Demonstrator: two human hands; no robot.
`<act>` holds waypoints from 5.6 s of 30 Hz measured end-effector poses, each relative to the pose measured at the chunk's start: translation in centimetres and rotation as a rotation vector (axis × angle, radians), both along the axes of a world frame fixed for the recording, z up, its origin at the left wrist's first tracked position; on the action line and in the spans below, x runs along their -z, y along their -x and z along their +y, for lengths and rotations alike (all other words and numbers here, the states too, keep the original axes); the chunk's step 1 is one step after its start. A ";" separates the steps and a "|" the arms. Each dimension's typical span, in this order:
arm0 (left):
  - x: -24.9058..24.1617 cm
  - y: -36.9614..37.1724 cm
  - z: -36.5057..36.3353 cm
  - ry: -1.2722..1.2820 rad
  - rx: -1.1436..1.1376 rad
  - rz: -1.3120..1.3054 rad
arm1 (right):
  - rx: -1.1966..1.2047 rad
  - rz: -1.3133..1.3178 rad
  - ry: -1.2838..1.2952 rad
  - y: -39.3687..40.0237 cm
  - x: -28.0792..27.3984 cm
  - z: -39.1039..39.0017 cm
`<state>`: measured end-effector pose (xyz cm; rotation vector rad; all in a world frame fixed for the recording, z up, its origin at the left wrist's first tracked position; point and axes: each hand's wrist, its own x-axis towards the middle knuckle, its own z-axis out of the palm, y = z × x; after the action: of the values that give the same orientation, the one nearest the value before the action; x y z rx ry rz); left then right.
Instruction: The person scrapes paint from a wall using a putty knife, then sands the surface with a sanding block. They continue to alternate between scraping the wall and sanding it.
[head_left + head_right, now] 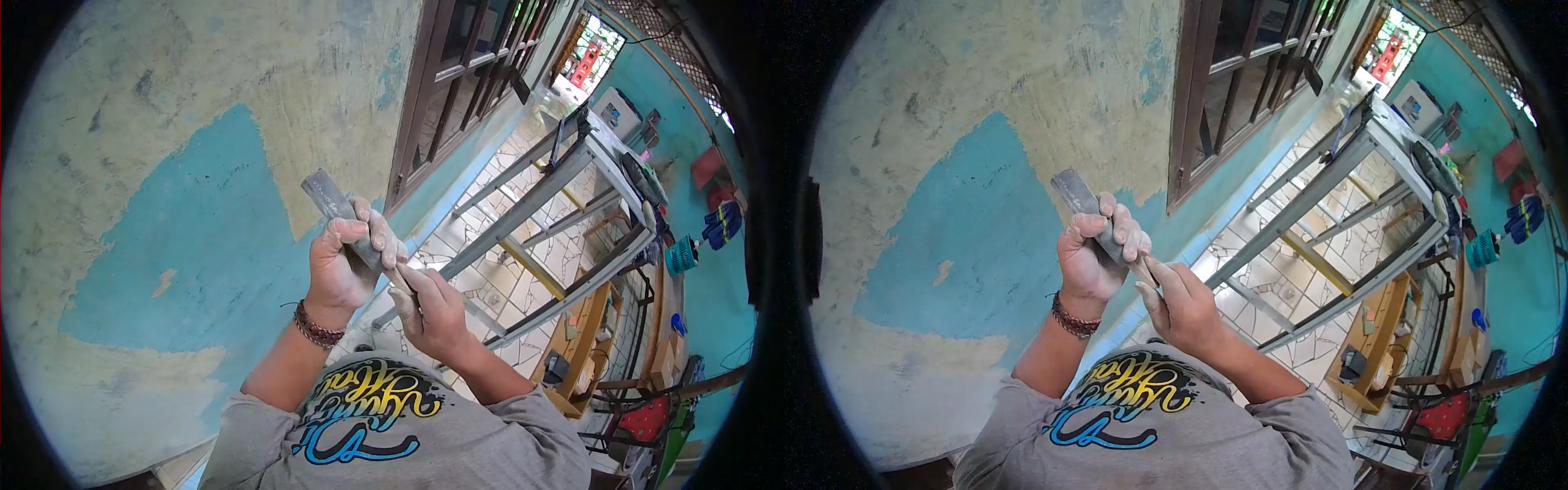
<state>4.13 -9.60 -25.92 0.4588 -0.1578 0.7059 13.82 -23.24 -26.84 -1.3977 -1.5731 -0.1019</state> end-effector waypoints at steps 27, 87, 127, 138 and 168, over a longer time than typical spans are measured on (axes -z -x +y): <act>-0.8 1.8 -3.8 -0.436 -0.354 0.278 | -0.101 0.051 -0.003 0.9 3.4 0.3; -1.5 8.6 -3.0 -0.627 -0.877 0.741 | -0.575 0.934 0.196 3.5 0.1 6.5; -24.8 27.2 2.2 -2.159 -2.402 1.547 | 0.148 -0.021 -1.053 4.6 -29.5 24.7; -26.1 25.1 4.8 -2.094 -2.619 1.826 | 0.070 -0.113 -1.078 2.0 -30.5 25.7; -24.2 22.0 5.8 -1.794 -2.777 1.675 | 0.065 -0.223 -0.976 2.1 -29.6 24.5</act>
<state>-17.82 -3.84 -1.67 -1.3253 -0.9791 -1.0023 11.72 1.25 2.78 -0.6627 -1.3370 -0.9551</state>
